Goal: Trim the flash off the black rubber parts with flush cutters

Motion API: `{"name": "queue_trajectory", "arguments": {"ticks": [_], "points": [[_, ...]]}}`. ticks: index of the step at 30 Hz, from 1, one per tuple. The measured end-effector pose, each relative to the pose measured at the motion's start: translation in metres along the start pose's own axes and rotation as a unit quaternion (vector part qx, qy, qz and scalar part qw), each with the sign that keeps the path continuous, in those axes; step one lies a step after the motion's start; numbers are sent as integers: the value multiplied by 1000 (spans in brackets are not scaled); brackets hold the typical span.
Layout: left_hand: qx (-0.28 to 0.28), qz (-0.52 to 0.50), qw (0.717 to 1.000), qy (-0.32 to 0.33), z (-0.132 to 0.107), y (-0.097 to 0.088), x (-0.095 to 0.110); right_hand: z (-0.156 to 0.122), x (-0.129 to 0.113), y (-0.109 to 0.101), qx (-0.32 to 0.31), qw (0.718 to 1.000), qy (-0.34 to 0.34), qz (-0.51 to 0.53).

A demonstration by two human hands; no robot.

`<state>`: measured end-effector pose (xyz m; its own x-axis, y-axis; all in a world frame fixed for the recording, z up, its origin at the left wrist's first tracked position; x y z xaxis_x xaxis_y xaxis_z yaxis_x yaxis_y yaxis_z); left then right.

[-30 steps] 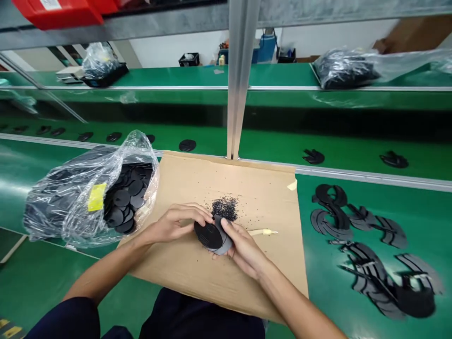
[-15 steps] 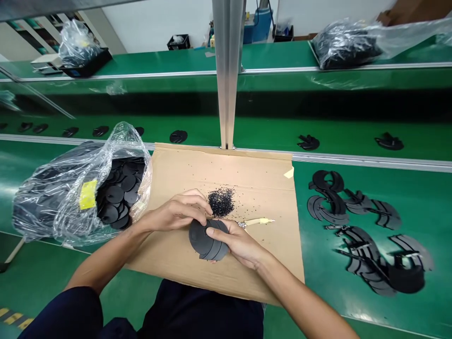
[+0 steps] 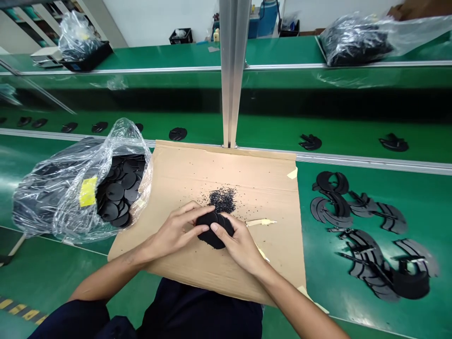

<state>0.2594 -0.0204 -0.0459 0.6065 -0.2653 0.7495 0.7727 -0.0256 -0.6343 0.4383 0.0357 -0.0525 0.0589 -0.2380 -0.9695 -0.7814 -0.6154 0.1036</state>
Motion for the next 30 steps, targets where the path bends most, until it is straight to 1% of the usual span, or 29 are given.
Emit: {"name": "queue_trajectory", "arguments": {"ticks": [2,7,11,14,16,18,20,23,25,27,30], "points": [[-2,10,1000,11,0,1,1,0,0,1,2,1000,-6,-10],[13,19,999,28,0,4,1,-2,2,1,8,1000,-15,-21],[22,24,999,31,-1,6,2,-4,2,2,10,999,-25,-23],[34,7,999,0,-1,7,1,-4,-1,4,26,998,-47,-23],[57,-20,998,-32,0,9,0,-5,-2,5,49,996,-64,-24],[82,-52,994,-45,2,11,-1,-5,-1,5,73,994,-76,-35],[99,-69,992,-29,3,11,-1,-6,0,4,81,991,-90,-54],[105,-43,993,33,2,8,0,-6,-1,-1,62,982,-141,-107],[87,0,993,80,1,5,2,-7,-4,-5,45,964,-200,-168],[67,36,991,111,0,2,4,-9,-7,-7,30,940,-254,-226],[78,26,989,120,1,-4,8,-12,-10,-8,20,917,-305,-256]]}}
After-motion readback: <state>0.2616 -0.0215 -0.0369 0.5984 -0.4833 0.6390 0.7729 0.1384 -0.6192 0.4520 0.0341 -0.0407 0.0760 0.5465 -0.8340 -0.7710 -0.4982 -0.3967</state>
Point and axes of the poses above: each hand's wrist, its own z-axis towards the middle knuckle, its own y-axis out of the palm, x = y × z, the point moved 2 cm from there along z, towards the middle knuckle, and after that the axes turned 6 degrees about z, right-handed, at the moved point
